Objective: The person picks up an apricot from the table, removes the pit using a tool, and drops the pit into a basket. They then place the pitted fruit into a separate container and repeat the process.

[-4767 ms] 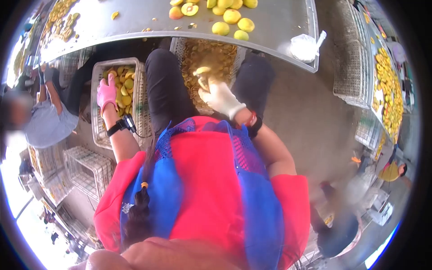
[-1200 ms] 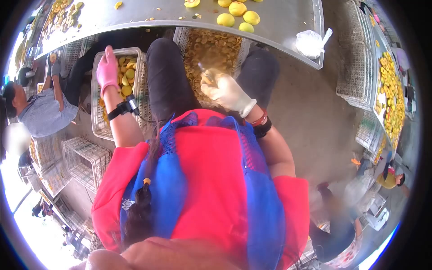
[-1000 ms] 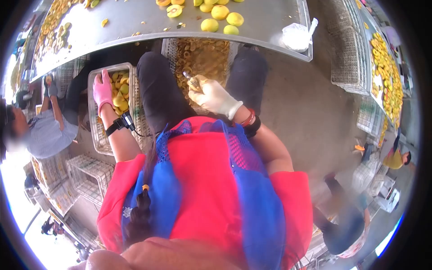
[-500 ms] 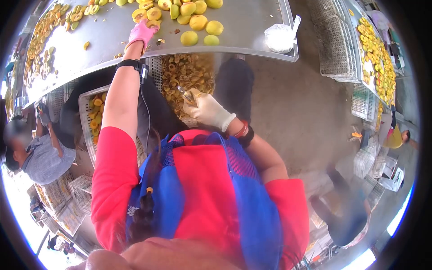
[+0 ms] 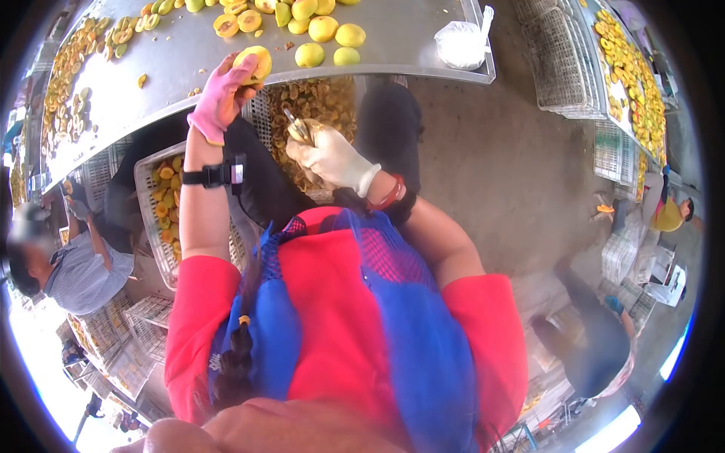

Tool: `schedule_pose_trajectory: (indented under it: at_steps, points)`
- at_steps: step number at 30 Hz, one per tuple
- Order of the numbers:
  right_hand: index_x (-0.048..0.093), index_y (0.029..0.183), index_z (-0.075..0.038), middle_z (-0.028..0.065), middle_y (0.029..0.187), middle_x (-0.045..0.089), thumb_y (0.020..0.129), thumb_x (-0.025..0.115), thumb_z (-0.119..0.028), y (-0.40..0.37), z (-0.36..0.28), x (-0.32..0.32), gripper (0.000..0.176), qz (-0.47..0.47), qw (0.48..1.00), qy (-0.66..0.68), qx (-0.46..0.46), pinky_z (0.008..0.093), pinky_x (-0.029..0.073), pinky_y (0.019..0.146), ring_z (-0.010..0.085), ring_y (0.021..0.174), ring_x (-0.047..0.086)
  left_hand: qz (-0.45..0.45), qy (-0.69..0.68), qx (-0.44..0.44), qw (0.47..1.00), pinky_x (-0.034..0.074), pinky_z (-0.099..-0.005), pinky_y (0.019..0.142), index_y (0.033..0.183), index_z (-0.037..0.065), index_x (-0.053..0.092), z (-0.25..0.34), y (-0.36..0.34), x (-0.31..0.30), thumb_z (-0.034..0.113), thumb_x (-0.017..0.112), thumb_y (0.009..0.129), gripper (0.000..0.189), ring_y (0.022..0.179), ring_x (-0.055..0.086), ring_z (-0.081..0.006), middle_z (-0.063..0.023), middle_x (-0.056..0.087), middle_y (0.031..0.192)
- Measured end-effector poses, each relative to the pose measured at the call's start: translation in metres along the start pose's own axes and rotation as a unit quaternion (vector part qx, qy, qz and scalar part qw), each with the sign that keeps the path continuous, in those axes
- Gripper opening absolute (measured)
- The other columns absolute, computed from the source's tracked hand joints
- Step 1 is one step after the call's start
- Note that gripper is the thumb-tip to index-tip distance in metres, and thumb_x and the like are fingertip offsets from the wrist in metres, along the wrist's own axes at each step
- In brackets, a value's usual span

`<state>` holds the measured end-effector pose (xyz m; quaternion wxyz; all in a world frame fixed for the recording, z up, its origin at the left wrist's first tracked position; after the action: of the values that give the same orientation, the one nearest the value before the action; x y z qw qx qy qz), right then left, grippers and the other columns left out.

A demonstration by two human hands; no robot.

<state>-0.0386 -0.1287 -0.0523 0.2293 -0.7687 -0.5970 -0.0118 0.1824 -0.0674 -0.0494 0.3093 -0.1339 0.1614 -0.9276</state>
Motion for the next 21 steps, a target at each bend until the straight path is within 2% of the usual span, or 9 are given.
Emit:
schedule_pose_trajectory:
  at_steps: [1, 2, 5, 6, 9, 10, 16, 18, 21]
  points:
    - [0.05, 0.093, -0.011, -0.0038, 0.068, 0.05, 0.098, 0.057, -0.018, -0.001, -0.003, 0.004, 0.011, 0.001, 0.999, 0.045, 0.003, 0.0234, 0.036, 0.044, 0.0055, 0.051, 0.049, 0.002, -0.039, 0.004, 0.999, 0.052, -0.0236, 0.067, 0.126, 0.002, 0.055, -0.001, -0.012, 0.006, 0.031, 0.071, 0.092, 0.048, 0.088, 0.065, -0.0128, -0.0068, 0.065, 0.102]
    - [0.05, 0.095, -0.01, -0.0028, 0.068, 0.051, 0.099, 0.056, -0.018, 0.003, -0.001, 0.004, 0.011, -0.012, 0.999, 0.029, -0.023, 0.0249, 0.037, 0.043, 0.0067, 0.051, 0.051, -0.01, -0.07, 0.016, 0.997, 0.054, -0.0244, 0.068, 0.126, 0.003, 0.055, -0.004, -0.02, 0.011, 0.027, 0.069, 0.093, 0.043, 0.088, 0.066, -0.0154, -0.0084, 0.064, 0.105]
    - [0.05, 0.096, -0.01, -0.0029, 0.067, 0.05, 0.099, 0.056, -0.019, -0.005, -0.015, 0.01, 0.012, 0.014, 1.0, 0.016, 0.015, 0.0246, 0.038, 0.044, 0.0069, 0.051, 0.051, -0.003, -0.122, 0.084, 0.989, 0.056, -0.026, 0.072, 0.127, 0.004, 0.054, -0.01, -0.043, 0.029, 0.025, 0.067, 0.095, 0.041, 0.091, 0.066, -0.0184, -0.0096, 0.063, 0.109]
    - [0.05, 0.096, -0.009, -0.0028, 0.068, 0.051, 0.099, 0.057, -0.019, -0.007, -0.015, 0.01, 0.012, 0.028, 0.999, -0.005, 0.02, 0.0243, 0.04, 0.045, 0.0071, 0.051, 0.052, -0.004, -0.137, 0.095, 0.986, 0.057, -0.0284, 0.078, 0.13, 0.005, 0.053, -0.009, -0.052, 0.038, 0.024, 0.067, 0.095, 0.042, 0.093, 0.067, -0.0215, -0.0101, 0.063, 0.11]
    - [0.051, 0.096, -0.008, -0.0028, 0.069, 0.053, 0.098, 0.059, -0.018, -0.012, -0.022, 0.014, 0.012, 0.053, 0.999, 0.011, 0.005, 0.0253, 0.041, 0.046, 0.007, 0.052, 0.053, -0.05, -0.109, 0.088, 0.989, 0.056, -0.0296, 0.082, 0.133, 0.005, 0.051, -0.015, -0.06, 0.047, 0.025, 0.067, 0.095, 0.046, 0.095, 0.067, -0.0225, -0.0099, 0.063, 0.111]
    - [0.052, 0.097, -0.008, -0.0029, 0.069, 0.053, 0.098, 0.059, -0.017, -0.013, -0.022, 0.014, 0.012, 0.069, 0.998, -0.008, -0.011, 0.0256, 0.041, 0.046, 0.0069, 0.052, 0.053, -0.048, -0.131, 0.103, 0.985, 0.056, -0.0317, 0.085, 0.129, 0.005, 0.051, -0.011, -0.066, 0.055, 0.022, 0.066, 0.096, 0.04, 0.098, 0.067, -0.0244, -0.0125, 0.064, 0.113]
    - [0.053, 0.098, -0.007, -0.0027, 0.068, 0.053, 0.096, 0.061, -0.015, -0.015, -0.016, 0.012, 0.012, 0.108, 0.992, -0.025, -0.053, 0.0268, 0.042, 0.045, 0.0069, 0.052, 0.052, -0.062, -0.176, 0.12, 0.975, 0.055, -0.0349, 0.088, 0.116, 0.004, 0.053, -0.019, -0.069, 0.067, 0.018, 0.064, 0.096, 0.026, 0.098, 0.067, -0.0262, -0.0183, 0.065, 0.116]
    - [0.053, 0.099, -0.007, -0.0022, 0.068, 0.054, 0.096, 0.06, -0.015, -0.014, -0.013, 0.009, 0.011, 0.106, 0.991, -0.042, -0.069, 0.0267, 0.041, 0.043, 0.0072, 0.05, 0.052, -0.057, -0.147, 0.154, 0.975, 0.054, -0.034, 0.087, 0.118, 0.003, 0.054, -0.02, -0.069, 0.071, 0.016, 0.063, 0.097, 0.026, 0.097, 0.067, -0.0248, -0.0171, 0.066, 0.114]
    - [0.052, 0.098, -0.007, -0.0008, 0.066, 0.053, 0.097, 0.058, -0.017, -0.017, -0.018, 0.006, 0.011, 0.076, 0.995, -0.058, -0.038, 0.0261, 0.039, 0.039, 0.0084, 0.047, 0.05, -0.044, -0.113, 0.197, 0.973, 0.053, -0.0322, 0.087, 0.12, 0.001, 0.055, -0.021, -0.072, 0.076, 0.014, 0.061, 0.098, 0.027, 0.095, 0.066, -0.0219, -0.0153, 0.067, 0.111]
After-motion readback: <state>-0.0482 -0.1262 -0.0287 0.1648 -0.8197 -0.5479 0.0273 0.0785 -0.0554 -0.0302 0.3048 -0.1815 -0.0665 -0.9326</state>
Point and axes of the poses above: each hand's wrist, its own y-axis towards the middle knuckle, its own x-axis out of the palm, z = x × y, the point moved 4 cm from there along y, towards the middle knuckle
